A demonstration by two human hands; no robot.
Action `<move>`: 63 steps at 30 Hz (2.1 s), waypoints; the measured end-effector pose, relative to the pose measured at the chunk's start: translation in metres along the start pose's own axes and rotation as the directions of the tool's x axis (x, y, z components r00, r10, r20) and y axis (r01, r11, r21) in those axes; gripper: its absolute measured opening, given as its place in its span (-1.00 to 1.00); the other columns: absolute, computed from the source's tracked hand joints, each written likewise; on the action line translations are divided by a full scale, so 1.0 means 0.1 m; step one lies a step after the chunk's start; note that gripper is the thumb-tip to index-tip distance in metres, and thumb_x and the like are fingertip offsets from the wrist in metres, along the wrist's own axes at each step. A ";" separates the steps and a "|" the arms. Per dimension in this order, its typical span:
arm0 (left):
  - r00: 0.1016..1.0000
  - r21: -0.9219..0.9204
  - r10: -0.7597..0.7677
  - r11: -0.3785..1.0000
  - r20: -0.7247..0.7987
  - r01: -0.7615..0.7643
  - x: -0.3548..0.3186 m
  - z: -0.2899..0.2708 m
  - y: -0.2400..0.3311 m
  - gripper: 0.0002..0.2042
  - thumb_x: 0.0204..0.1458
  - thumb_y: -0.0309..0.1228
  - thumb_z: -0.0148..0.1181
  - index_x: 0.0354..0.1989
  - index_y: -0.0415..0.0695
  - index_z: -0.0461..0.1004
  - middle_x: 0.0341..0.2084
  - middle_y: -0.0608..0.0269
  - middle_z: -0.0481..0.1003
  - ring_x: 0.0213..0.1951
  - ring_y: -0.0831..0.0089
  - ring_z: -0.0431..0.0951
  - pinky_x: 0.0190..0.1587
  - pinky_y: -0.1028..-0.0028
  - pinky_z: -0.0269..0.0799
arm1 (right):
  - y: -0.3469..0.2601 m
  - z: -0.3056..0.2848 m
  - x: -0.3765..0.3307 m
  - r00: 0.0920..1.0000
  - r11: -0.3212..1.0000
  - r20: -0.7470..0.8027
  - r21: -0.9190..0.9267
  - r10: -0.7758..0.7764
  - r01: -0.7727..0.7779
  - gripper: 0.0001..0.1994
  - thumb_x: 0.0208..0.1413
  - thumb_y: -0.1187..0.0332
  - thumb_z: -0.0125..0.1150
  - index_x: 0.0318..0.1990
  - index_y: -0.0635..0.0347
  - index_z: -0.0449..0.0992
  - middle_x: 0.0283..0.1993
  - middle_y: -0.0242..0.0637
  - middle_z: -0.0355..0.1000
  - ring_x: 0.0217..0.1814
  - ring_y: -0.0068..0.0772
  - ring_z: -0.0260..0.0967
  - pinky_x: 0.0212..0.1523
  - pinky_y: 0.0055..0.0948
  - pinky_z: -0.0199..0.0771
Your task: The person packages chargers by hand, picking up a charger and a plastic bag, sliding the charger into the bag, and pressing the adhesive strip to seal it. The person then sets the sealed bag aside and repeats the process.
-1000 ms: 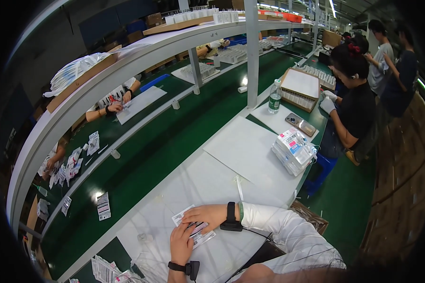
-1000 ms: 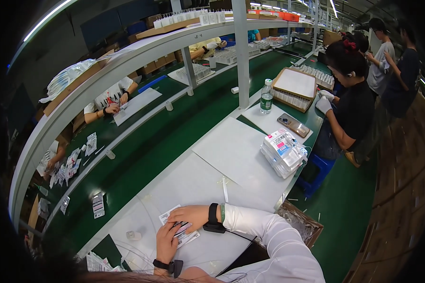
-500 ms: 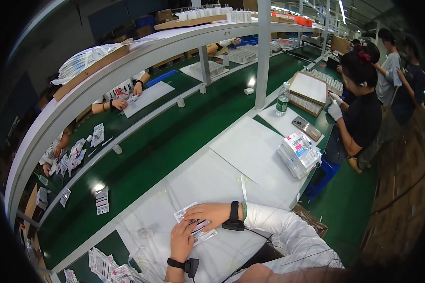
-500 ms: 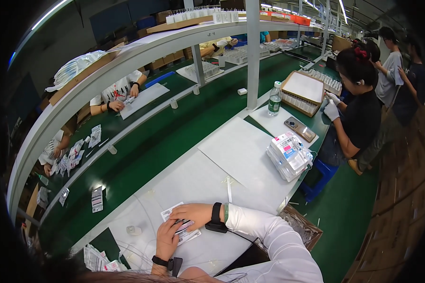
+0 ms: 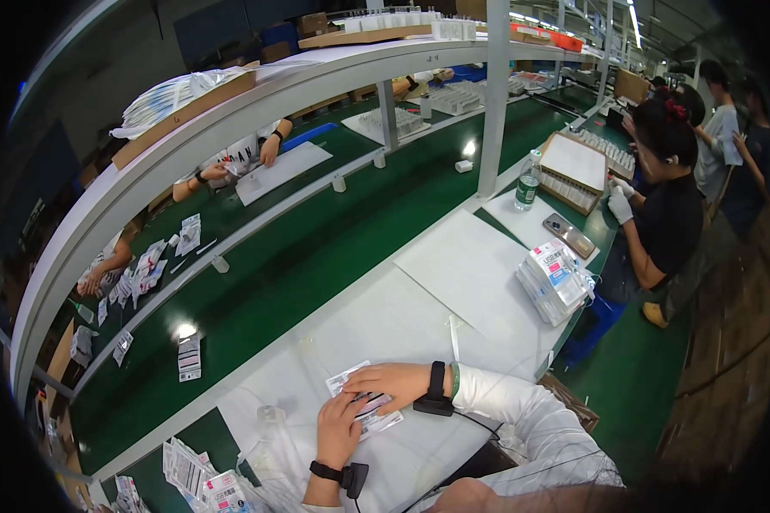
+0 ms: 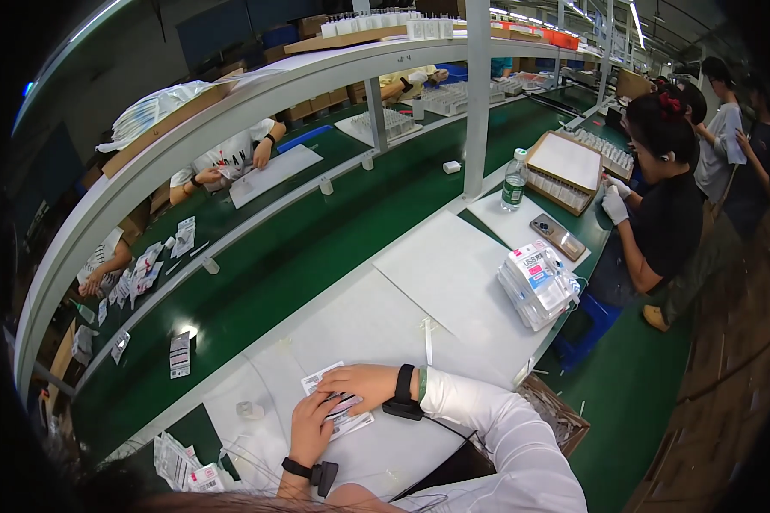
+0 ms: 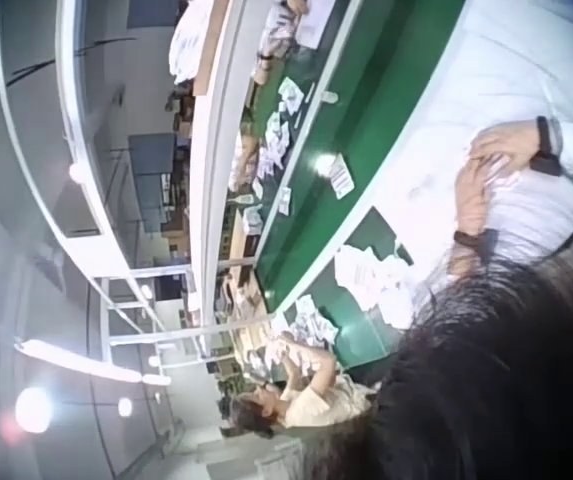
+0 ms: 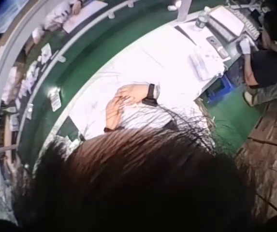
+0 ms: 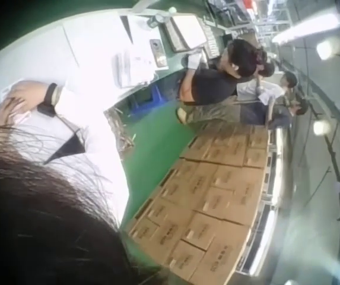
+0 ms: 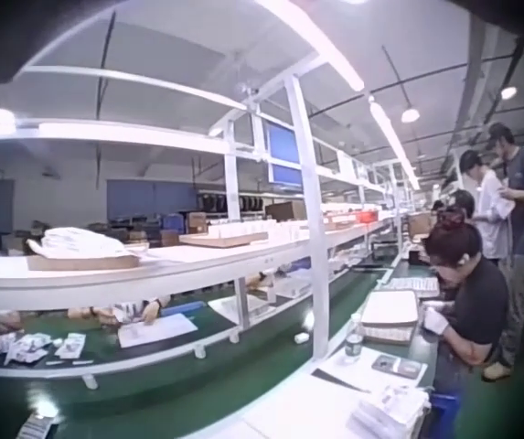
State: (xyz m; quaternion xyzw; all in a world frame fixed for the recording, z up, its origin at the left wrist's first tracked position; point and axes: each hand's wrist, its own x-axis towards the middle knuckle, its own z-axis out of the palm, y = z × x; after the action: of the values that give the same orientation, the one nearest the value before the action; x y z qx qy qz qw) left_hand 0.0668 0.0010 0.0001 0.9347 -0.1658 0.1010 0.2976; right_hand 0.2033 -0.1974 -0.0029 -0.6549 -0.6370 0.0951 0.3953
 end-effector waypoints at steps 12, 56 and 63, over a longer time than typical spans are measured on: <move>0.998 0.022 0.033 0.999 -0.050 -0.032 0.03 0.01 0.03 -0.52 -0.18 -0.56 0.12 0.03 -0.04 0.53 0.05 0.11 0.46 0.13 0.07 0.41 0.18 0.13 0.27 | 0.00 -0.03 -0.01 0.999 0.999 0.034 -0.023 0.027 -0.026 -0.21 -0.15 0.28 0.40 0.31 0.28 0.23 0.33 -0.10 0.25 0.41 -0.01 0.12 0.38 -0.17 0.16; 0.999 0.029 0.021 0.999 -0.025 -0.020 0.03 -0.01 0.05 -0.51 -0.16 -0.58 0.11 0.06 -0.03 0.51 0.09 0.13 0.43 0.17 0.10 0.37 0.24 0.13 0.21 | -0.01 -0.05 0.01 1.000 1.000 0.026 -0.006 0.013 -0.013 -0.21 -0.15 0.29 0.40 0.31 0.29 0.24 0.33 -0.09 0.25 0.40 0.00 0.12 0.38 -0.17 0.15; 0.999 0.031 0.004 1.000 -0.033 -0.003 0.02 0.00 0.07 -0.50 -0.15 -0.57 0.11 0.08 -0.03 0.50 0.12 0.16 0.43 0.17 0.11 0.38 0.25 0.13 0.21 | -0.01 -0.09 -0.01 0.997 0.999 0.075 -0.043 0.001 0.002 -0.24 -0.05 0.24 0.37 0.32 0.32 0.21 0.37 -0.03 0.19 0.43 0.02 0.08 0.41 -0.17 0.10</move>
State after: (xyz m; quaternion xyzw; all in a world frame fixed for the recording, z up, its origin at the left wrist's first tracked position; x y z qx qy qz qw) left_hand 0.0662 -0.0055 0.0044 0.9372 -0.1609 0.1197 0.2855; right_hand 0.2078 -0.2021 0.0033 -0.6591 -0.6533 0.1059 0.3571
